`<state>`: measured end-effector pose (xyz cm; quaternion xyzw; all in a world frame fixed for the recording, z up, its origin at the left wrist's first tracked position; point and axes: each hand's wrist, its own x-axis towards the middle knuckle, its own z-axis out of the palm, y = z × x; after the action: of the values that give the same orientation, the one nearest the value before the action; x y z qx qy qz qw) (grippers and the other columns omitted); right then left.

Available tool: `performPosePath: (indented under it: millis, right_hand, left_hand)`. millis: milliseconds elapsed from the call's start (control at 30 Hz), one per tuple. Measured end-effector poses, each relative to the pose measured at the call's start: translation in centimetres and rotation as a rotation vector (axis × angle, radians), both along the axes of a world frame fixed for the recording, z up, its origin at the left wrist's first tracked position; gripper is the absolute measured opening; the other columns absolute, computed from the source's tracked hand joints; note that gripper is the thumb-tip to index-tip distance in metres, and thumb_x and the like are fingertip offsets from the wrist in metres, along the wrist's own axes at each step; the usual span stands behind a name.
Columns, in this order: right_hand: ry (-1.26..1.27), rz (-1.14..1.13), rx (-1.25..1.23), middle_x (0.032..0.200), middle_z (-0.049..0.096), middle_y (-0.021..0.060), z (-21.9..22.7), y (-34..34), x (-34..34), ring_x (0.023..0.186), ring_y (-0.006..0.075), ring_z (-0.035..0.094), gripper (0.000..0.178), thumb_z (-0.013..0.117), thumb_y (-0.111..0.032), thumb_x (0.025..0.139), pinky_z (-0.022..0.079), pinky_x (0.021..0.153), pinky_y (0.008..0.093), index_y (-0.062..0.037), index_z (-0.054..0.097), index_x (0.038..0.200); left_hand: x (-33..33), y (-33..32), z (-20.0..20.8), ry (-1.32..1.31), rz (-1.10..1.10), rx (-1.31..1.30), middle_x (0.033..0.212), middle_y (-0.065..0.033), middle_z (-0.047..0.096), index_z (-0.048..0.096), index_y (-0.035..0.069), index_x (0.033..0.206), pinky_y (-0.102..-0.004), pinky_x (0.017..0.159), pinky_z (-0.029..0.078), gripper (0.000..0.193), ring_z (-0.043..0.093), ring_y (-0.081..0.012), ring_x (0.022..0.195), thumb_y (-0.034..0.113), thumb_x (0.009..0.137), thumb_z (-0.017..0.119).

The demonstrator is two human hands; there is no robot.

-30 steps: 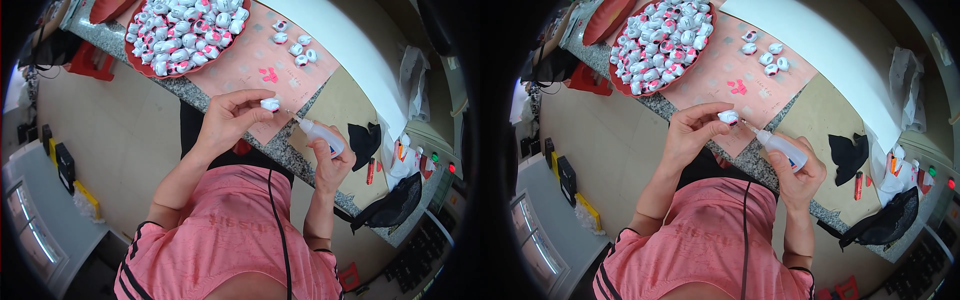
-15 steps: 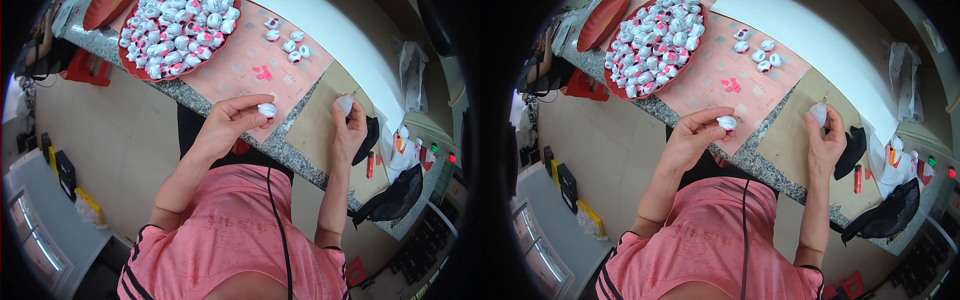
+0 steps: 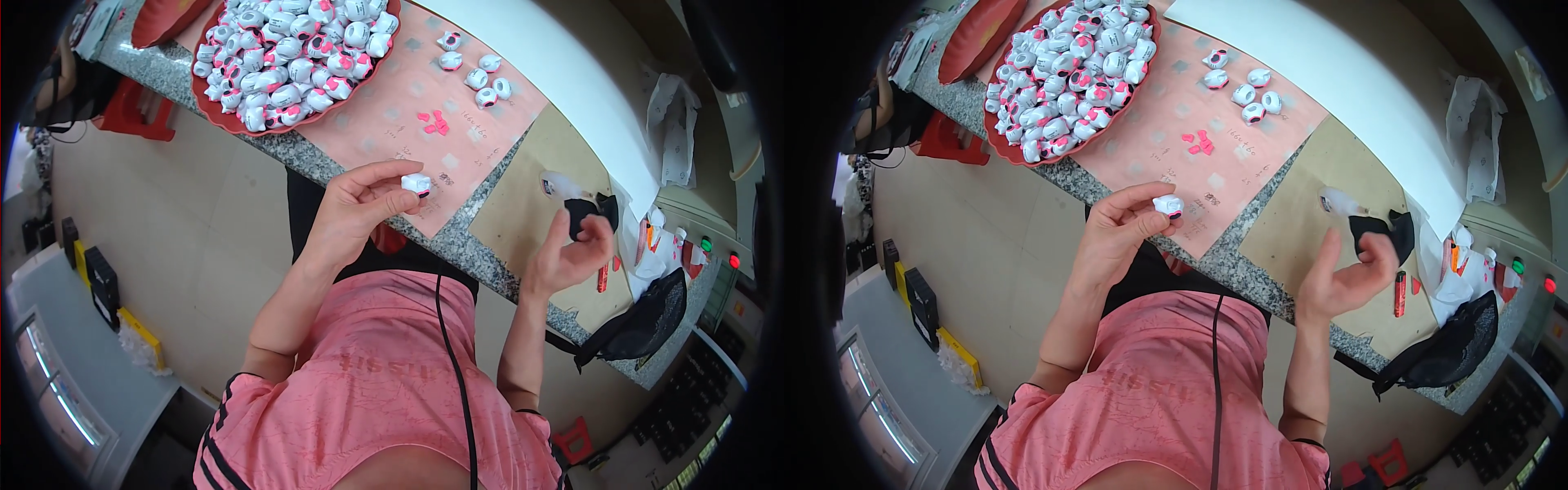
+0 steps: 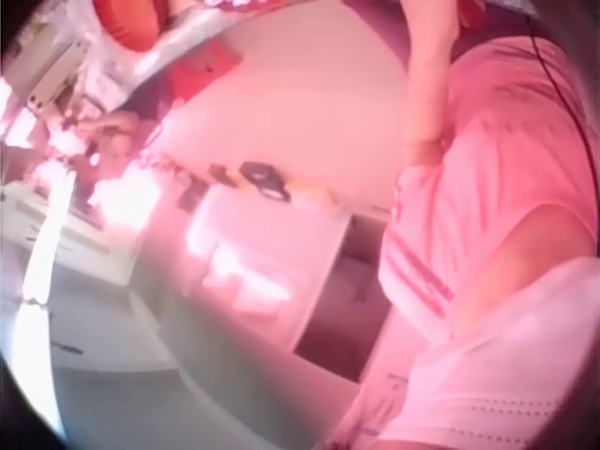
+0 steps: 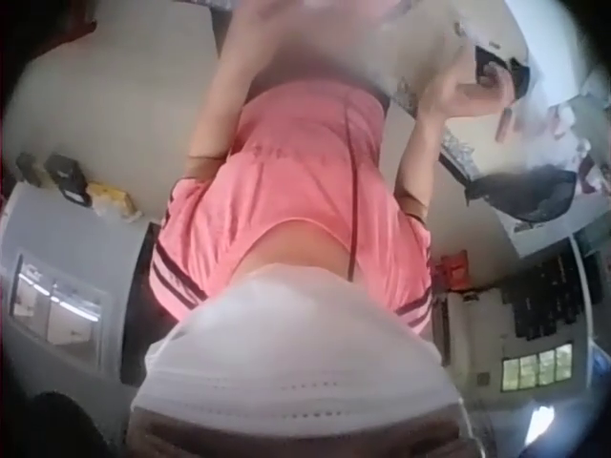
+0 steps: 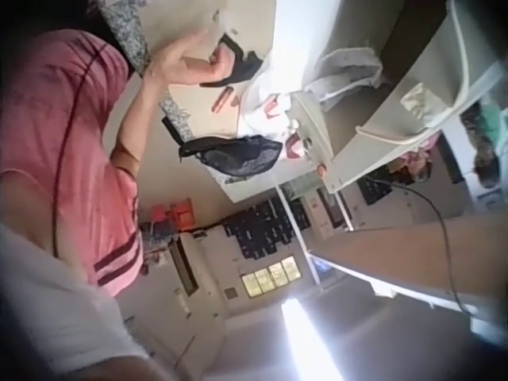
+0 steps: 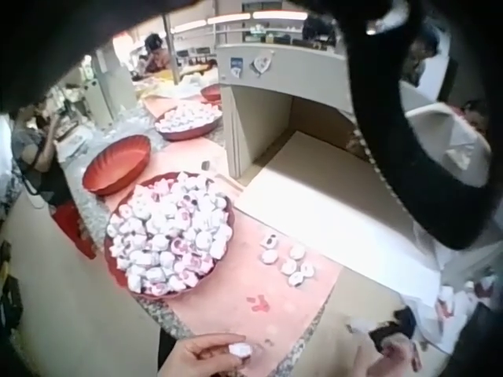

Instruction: Applying glue to small white plastic pieces and attaching them to red floral bases.

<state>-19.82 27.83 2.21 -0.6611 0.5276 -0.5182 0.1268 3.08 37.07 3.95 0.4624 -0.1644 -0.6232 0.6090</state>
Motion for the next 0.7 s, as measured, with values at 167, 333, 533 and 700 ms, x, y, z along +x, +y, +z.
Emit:
performPosePath:
  millis: [167, 333, 533, 700]
  right_hand:
    - [0.249, 0.465, -0.014, 0.085, 0.058, 0.0088, 2.1, -0.4, 7.0, 0.081, 0.0205, 0.053, 0.016, 0.066, 0.003, 0.071, 0.041, 0.072, 0.0322, 0.0002, 0.059, 0.085]
    - [0.43, 0.725, 0.158, 0.079, 0.059, 0.008, 1.8, -4.9, 10.1, 0.076, 0.0213, 0.054, 0.007, 0.062, 0.0, 0.074, 0.043, 0.07, 0.031, 0.0003, 0.062, 0.082]
    - [0.621, 0.899, 0.18, 0.081, 0.06, 0.007, 2.8, -6.3, 11.1, 0.071, 0.0181, 0.055, 0.01, 0.063, -0.003, 0.075, 0.043, 0.064, 0.0283, 0.0006, 0.062, 0.085]
    - [0.142, 0.82, 0.581, 0.082, 0.06, 0.0042, 4.2, -2.2, 9.1, 0.072, 0.0112, 0.057, 0.007, 0.062, -0.002, 0.079, 0.044, 0.065, 0.0232, 0.0024, 0.059, 0.082]
  left_hand:
    - [0.6, 0.6, -0.4, 0.012, 0.043, 0.019, 0.096, -0.0094, 0.064, 0.056, -0.002, 0.113, -0.0231, 0.075, 0.05, 0.035, 0.062, -0.0124, 0.083, 0.002, 0.079, 0.064]
    - [1.1, 0.8, -0.2, 0.033, 0.047, 0.015, 0.096, -0.0093, 0.064, 0.056, -0.001, 0.114, -0.0233, 0.075, 0.05, 0.035, 0.062, -0.0121, 0.083, 0.002, 0.079, 0.064]
    - [1.3, 0.6, -0.7, 0.022, 0.051, -0.008, 0.095, -0.0081, 0.064, 0.057, -0.001, 0.112, -0.0232, 0.075, 0.05, 0.033, 0.061, -0.0117, 0.083, 0.001, 0.08, 0.063]
    - [0.7, -0.2, -0.4, -0.099, 0.095, -0.089, 0.095, -0.008, 0.063, 0.058, -0.002, 0.108, -0.023, 0.074, 0.05, 0.028, 0.061, -0.0109, 0.083, -0.001, 0.081, 0.061]
